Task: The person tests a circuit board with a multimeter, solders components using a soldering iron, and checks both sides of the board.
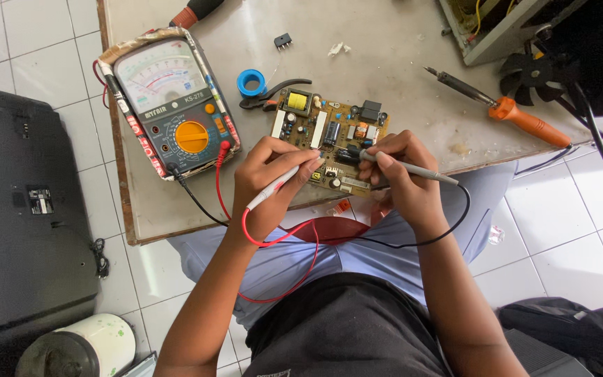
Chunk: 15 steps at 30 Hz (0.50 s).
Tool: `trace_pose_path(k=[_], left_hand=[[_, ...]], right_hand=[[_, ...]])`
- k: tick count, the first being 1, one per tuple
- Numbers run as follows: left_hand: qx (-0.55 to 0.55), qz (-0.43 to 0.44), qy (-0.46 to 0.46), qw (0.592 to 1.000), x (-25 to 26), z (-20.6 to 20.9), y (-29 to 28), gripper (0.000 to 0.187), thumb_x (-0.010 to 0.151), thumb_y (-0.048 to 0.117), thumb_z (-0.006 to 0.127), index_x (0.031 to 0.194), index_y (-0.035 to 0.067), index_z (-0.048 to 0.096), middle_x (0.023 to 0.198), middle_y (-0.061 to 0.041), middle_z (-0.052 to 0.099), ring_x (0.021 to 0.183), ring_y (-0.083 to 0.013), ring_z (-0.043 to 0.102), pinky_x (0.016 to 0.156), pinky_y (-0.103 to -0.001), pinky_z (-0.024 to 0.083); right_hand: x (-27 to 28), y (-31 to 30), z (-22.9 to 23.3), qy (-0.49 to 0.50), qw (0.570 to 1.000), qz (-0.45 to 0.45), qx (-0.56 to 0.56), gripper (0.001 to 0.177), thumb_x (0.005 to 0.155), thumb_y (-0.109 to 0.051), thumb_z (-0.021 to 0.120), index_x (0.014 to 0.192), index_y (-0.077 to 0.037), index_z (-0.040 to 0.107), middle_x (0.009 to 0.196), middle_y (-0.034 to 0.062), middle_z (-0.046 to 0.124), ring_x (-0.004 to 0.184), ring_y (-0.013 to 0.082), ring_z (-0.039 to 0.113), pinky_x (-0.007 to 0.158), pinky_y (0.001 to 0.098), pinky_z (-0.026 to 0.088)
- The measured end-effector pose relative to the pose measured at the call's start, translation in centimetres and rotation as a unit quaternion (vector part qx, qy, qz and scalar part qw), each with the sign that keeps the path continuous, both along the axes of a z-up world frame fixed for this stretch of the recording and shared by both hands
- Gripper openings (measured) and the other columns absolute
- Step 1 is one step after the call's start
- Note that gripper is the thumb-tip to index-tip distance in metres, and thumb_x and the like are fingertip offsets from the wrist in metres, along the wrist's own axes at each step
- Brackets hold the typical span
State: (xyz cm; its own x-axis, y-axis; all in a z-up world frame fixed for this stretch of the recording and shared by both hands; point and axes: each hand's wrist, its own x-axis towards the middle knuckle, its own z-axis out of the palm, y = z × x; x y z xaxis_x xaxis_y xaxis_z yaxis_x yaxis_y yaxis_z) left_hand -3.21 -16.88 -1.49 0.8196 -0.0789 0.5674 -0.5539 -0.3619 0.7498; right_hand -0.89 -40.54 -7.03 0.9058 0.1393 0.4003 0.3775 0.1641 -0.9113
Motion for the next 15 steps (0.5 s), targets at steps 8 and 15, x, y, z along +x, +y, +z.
trace_pose_path(k=[8,15], left_hand=[[0.024,0.016,0.01,1.0,0.4,-0.2,0.1,0.009,0.096,0.015,0.077,0.102,0.009,0.081,0.085,-0.009,0.066,0.074,-0.0302,0.073,0.066,-0.034,0.059],[-0.004,0.015,0.024,1.0,1.1,-0.6,0.1,0.008,0.095,0.016,0.078,0.101,0.011,0.081,0.085,-0.009,0.069,0.075,-0.0289,0.074,0.064,-0.034,0.058]], right_hand=[[-0.7,2.0,0.8,0.005,0.999,-0.041,-0.015,0.025,0.104,-0.01,0.056,0.089,0.01,0.057,0.073,0.0234,0.062,0.058,0.0247,0.07,0.05,0.0322,0.059],[-0.5,2.5,1.1,0.0,0.999,-0.052,-0.011,0.025,0.104,-0.008,0.053,0.086,0.009,0.054,0.07,0.024,0.06,0.057,0.0276,0.071,0.049,0.0367,0.061]])
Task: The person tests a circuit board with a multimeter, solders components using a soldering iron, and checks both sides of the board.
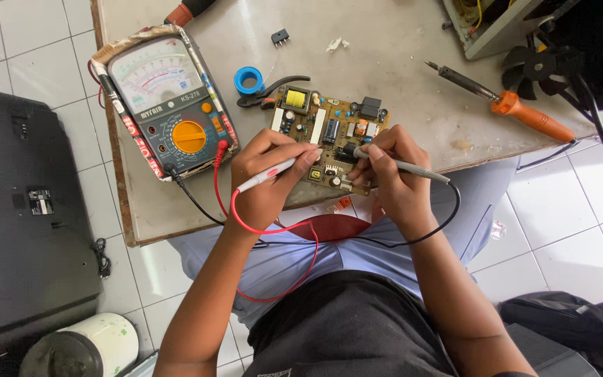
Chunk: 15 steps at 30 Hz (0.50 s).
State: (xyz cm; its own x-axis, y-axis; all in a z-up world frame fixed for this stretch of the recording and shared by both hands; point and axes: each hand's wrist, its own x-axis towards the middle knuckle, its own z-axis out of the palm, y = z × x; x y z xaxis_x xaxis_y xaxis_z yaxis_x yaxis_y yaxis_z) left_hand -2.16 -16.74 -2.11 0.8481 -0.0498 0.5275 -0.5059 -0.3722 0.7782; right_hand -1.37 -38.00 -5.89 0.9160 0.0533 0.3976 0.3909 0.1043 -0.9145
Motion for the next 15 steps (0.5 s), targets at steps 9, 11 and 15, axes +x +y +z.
trace_pose_path(k=[9,11,15], left_hand=[[-0.014,-0.012,0.0,1.0,-0.02,0.31,0.2,0.007,0.095,0.015,0.077,0.1,0.011,0.081,0.086,-0.01,0.071,0.074,-0.0303,0.073,0.065,-0.035,0.058],[-0.018,-0.011,-0.001,1.0,-0.05,0.35,0.19,0.007,0.095,0.015,0.077,0.1,0.012,0.081,0.086,-0.009,0.071,0.074,-0.0296,0.074,0.065,-0.035,0.058],[-0.018,-0.011,0.001,1.0,-0.06,0.34,0.25,0.007,0.095,0.015,0.077,0.1,0.011,0.081,0.087,-0.01,0.071,0.075,-0.0308,0.073,0.066,-0.036,0.058]], right_hand=[[-0.04,0.04,0.25,0.015,1.0,-0.002,-0.012,0.022,0.103,-0.003,0.05,0.085,0.009,0.053,0.068,0.0229,0.06,0.056,0.0287,0.072,0.05,0.0369,0.062],[-0.01,0.02,0.27,0.018,1.0,-0.002,-0.014,0.022,0.103,-0.002,0.05,0.084,0.009,0.052,0.068,0.024,0.06,0.056,0.0295,0.072,0.05,0.0376,0.063],[-0.01,0.03,0.23,0.027,1.0,-0.007,-0.011,0.022,0.103,-0.003,0.051,0.085,0.01,0.054,0.068,0.0243,0.06,0.054,0.0302,0.072,0.047,0.037,0.062]])
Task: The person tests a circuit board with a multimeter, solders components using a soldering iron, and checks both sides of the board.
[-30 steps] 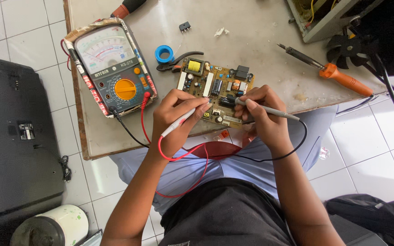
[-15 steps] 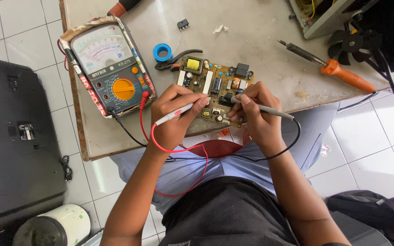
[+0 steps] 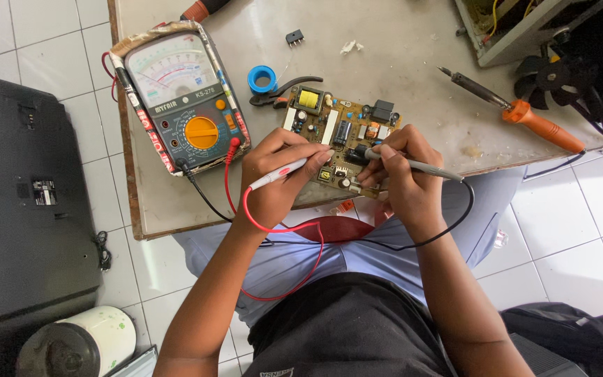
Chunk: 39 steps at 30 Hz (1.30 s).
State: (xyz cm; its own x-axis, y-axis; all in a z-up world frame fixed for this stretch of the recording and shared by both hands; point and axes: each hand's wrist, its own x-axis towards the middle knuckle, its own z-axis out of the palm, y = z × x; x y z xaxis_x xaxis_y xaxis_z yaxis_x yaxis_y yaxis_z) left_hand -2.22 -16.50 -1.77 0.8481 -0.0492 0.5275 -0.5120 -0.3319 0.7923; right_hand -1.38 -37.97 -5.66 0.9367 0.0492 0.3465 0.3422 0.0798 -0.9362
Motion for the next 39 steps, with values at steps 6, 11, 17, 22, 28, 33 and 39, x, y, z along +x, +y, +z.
trace_pose_path(k=[6,11,17,22,28,33,39], left_hand=[[0.016,-0.007,-0.004,1.0,0.1,-0.1,0.2,0.007,0.095,0.015,0.077,0.1,0.011,0.081,0.087,-0.01,0.071,0.076,-0.0305,0.074,0.068,-0.035,0.058],[0.008,-0.001,-0.002,1.0,0.0,-0.1,0.1,0.007,0.094,0.014,0.078,0.1,0.011,0.081,0.089,-0.01,0.072,0.077,-0.0296,0.074,0.069,-0.035,0.059],[0.008,-0.007,-0.003,1.0,0.1,-0.2,0.2,0.008,0.094,0.015,0.078,0.101,0.011,0.081,0.087,-0.01,0.072,0.076,-0.0298,0.074,0.067,-0.034,0.058],[-0.001,-0.012,0.006,1.0,0.1,-0.1,0.1,0.008,0.095,0.015,0.078,0.101,0.011,0.081,0.088,-0.01,0.072,0.077,-0.0303,0.074,0.068,-0.035,0.059],[-0.047,0.019,-0.027,0.998,-0.4,-0.1,0.7,0.015,0.1,0.019,0.072,0.102,0.005,0.079,0.089,-0.011,0.067,0.081,-0.0258,0.07,0.075,-0.037,0.056],[-0.005,0.011,-0.054,0.998,-0.5,-0.4,0.0,0.029,0.107,0.028,0.057,0.116,0.006,0.074,0.106,-0.008,0.058,0.095,-0.024,0.065,0.087,-0.038,0.055],[0.017,-0.021,-0.05,0.998,-0.2,0.2,-2.4,0.054,0.11,0.049,0.035,0.133,0.008,0.063,0.118,-0.013,0.048,0.113,-0.0281,0.053,0.103,-0.045,0.044]], right_hand=[[0.3,0.0,-0.1,0.024,1.0,0.002,-0.001,0.023,0.103,-0.005,0.052,0.089,0.013,0.056,0.069,0.0251,0.061,0.056,0.0293,0.071,0.049,0.0365,0.063],[0.5,-0.4,-0.3,0.05,0.998,0.012,0.021,0.026,0.104,-0.01,0.054,0.094,0.013,0.058,0.072,0.0256,0.063,0.059,0.0284,0.072,0.05,0.0358,0.064],[0.7,-1.0,-0.8,0.062,0.997,0.033,0.042,0.023,0.105,-0.009,0.052,0.098,0.013,0.057,0.076,0.0256,0.063,0.062,0.0291,0.073,0.053,0.0354,0.065],[0.7,-1.3,-1.1,0.068,0.995,0.04,0.058,0.025,0.105,-0.01,0.052,0.099,0.013,0.056,0.077,0.0269,0.064,0.063,0.0301,0.074,0.054,0.0354,0.065],[0.2,-2.6,-1.6,0.023,0.97,0.062,0.236,0.039,0.108,-0.031,0.045,0.115,0.006,0.049,0.079,0.0243,0.063,0.062,0.0335,0.074,0.051,0.0346,0.067],[-1.5,-2.3,0.4,-0.186,0.977,-0.041,-0.097,0.048,0.103,-0.044,0.051,0.115,0.0,0.067,0.102,0.0256,0.07,0.084,0.0351,0.076,0.071,0.0413,0.063],[-1.7,-3.0,0.1,-0.275,0.927,-0.11,-0.228,0.005,0.091,-0.006,0.078,0.096,-0.007,0.075,0.113,0.0199,0.073,0.09,0.0411,0.066,0.083,0.0483,0.052]])
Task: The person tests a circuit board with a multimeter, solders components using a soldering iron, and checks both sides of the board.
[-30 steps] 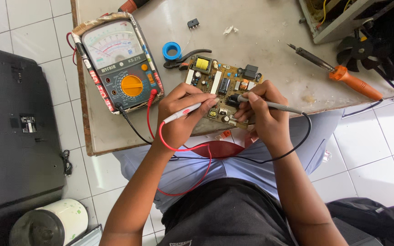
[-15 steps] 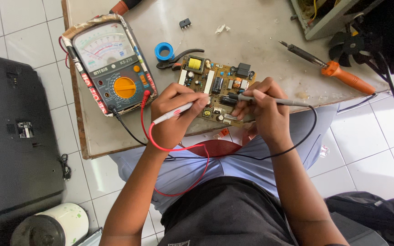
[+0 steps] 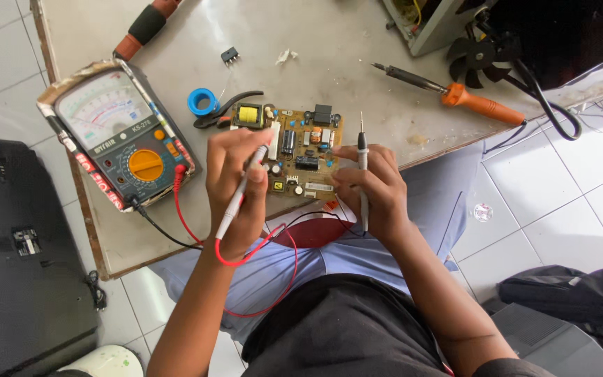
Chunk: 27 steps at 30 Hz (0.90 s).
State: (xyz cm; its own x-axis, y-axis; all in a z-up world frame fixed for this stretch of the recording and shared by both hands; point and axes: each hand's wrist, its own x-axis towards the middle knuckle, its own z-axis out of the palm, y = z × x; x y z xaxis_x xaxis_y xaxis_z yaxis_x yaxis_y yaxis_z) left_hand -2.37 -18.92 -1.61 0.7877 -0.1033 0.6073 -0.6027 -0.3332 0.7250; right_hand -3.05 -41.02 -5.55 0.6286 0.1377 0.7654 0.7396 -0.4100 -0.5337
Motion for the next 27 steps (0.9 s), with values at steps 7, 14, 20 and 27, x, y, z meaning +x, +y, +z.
trace_pose_path(k=[7,14,20,27], left_hand=[[0.159,-0.091,-0.148,0.972,-5.3,-2.3,-5.4,0.064,0.102,0.069,0.032,0.108,0.013,0.063,0.1,-0.006,0.059,0.1,-0.027,0.064,0.096,-0.048,0.048],[0.297,-0.214,-0.089,0.926,-6.8,-1.6,-4.4,0.062,0.093,0.062,0.067,0.123,0.012,0.045,0.122,-0.012,0.057,0.109,-0.0294,0.058,0.093,-0.048,0.043],[0.364,0.099,-0.001,0.926,-1.3,0.6,-4.2,0.034,0.091,0.051,0.074,0.112,0.027,0.065,0.123,0.003,0.056,0.115,-0.0333,0.046,0.092,-0.048,0.031],[0.459,0.31,-0.019,0.832,-1.2,-0.8,-7.1,0.054,0.092,0.064,0.07,0.093,0.014,0.051,0.093,-0.004,0.053,0.097,-0.0291,0.051,0.077,-0.044,0.037]], right_hand=[[-5.9,-1.0,-4.8,-0.124,0.989,0.04,0.062,0.027,0.079,-0.011,0.088,0.086,-0.018,0.063,0.105,0.0209,0.076,0.089,0.0423,0.072,0.086,0.0634,0.051],[-10.4,-7.9,-4.9,-0.146,0.972,0.052,-0.178,0.012,0.102,-0.013,0.061,0.094,-0.016,0.053,0.102,0.0086,0.07,0.082,0.0242,0.061,0.075,0.0415,0.042],[-12.4,-13.4,-7.7,0.035,0.988,0.085,-0.12,0.023,0.093,-0.012,0.074,0.092,-0.01,0.051,0.089,0.0084,0.065,0.072,0.0244,0.06,0.065,0.0388,0.045],[-13.8,-19.1,-9.0,0.271,0.934,0.06,-0.226,0.023,0.098,-0.025,0.066,0.087,-0.01,0.052,0.074,0.0068,0.053,0.066,0.03,0.05,0.066,0.0374,0.044]])
